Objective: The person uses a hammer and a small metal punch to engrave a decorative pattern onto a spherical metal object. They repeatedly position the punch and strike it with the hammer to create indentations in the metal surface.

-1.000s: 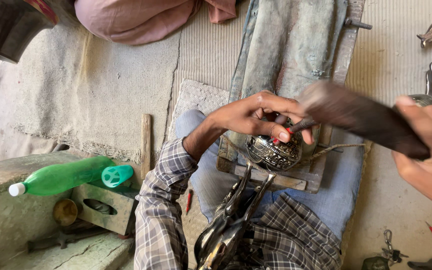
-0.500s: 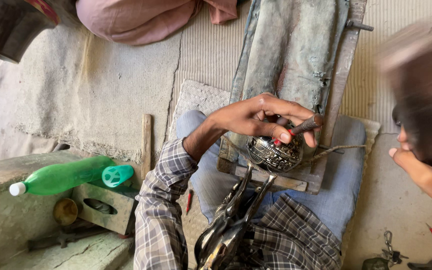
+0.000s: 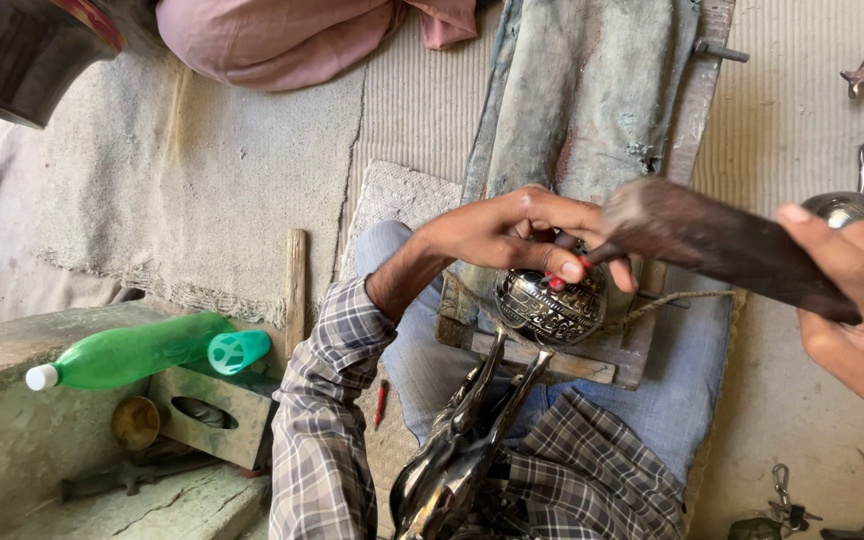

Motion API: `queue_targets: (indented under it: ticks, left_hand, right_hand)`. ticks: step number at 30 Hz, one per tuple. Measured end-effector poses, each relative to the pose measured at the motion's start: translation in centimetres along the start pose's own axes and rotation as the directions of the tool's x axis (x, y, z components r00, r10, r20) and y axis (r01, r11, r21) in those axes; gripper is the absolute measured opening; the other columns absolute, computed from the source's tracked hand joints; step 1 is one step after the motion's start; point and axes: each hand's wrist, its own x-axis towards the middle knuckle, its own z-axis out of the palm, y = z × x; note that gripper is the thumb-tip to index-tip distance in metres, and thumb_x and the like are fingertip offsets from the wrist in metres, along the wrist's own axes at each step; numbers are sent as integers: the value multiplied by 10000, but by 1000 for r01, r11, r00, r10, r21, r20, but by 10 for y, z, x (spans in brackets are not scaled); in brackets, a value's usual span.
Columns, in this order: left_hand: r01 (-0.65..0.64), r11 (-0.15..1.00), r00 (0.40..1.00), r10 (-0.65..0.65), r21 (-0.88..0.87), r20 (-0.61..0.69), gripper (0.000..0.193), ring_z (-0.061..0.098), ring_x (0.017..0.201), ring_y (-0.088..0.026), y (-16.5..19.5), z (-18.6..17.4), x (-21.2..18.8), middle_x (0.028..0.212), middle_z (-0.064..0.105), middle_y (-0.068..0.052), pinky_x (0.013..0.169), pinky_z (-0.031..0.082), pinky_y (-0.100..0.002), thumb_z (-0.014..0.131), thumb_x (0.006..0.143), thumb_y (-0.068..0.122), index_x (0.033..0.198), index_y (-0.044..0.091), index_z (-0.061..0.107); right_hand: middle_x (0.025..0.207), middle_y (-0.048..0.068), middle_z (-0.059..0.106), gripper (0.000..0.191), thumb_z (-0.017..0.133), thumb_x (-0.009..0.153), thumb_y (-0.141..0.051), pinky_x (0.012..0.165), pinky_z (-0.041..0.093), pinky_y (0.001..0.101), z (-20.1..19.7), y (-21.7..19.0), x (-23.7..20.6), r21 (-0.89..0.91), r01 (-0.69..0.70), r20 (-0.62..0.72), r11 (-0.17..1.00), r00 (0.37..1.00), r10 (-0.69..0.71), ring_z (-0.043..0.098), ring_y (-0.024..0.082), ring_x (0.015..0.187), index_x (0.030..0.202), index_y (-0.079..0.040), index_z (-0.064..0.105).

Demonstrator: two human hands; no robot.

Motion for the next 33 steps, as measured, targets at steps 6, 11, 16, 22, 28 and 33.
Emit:
queue_targets:
  ticks: [6,11,16,22,28,33]
  left_hand:
    - [-8,1000,994,9,10,-112,577,744,1164,-172,12,4,9,1256,760,-25,993,662,-344,766,1024,192,1540,126,515]
    - [90,994,995,-88,58,-38,561,735,913,-130,18,1,14,1207,795,-24,692,565,-291,755,993,160,1508,110,538]
    - [-57,997,998,56,53,32,497,752,1093,-114,13,-1,13,1263,773,-9,886,600,-286,722,1093,142,1536,149,497]
    - [69,997,997,-68,-28,33,527,727,787,-83,5,-2,17,1246,788,-27,658,590,-259,731,1018,127,1506,120,533]
    - [-12,999,977,3,-44,-212,493,747,960,-130,5,-2,-5,1189,776,-75,840,650,-286,787,1016,70,1452,79,557]
    - [12,998,963,-29,-65,-269,510,664,719,-61,-4,2,-16,1169,787,-60,644,541,-233,809,939,104,1411,69,621]
  right_hand:
    - [986,123,643,305,707,985,-14,787,549,336,40,28,-23,234,-164,-161,958,966,204,651,193,839,1242,22,547]
    - [857,114,573,230,766,1088,-46,681,520,318,46,54,-42,418,-271,-82,867,939,334,588,205,733,1041,-4,545]
    - [1115,165,633,509,702,937,-6,851,574,328,30,25,-30,334,-2,-209,943,975,76,672,204,949,1397,19,486]
    - [1143,233,632,735,683,910,65,835,586,399,10,-26,-6,312,-27,-223,950,970,101,697,271,950,1576,-2,381]
    - [1043,169,674,910,735,878,37,724,582,315,5,-26,-3,286,98,-209,953,977,-37,715,220,853,1666,-146,317]
    - [1066,211,657,869,699,890,96,674,547,337,3,-26,8,106,223,-295,969,938,-184,694,251,828,1632,-160,327]
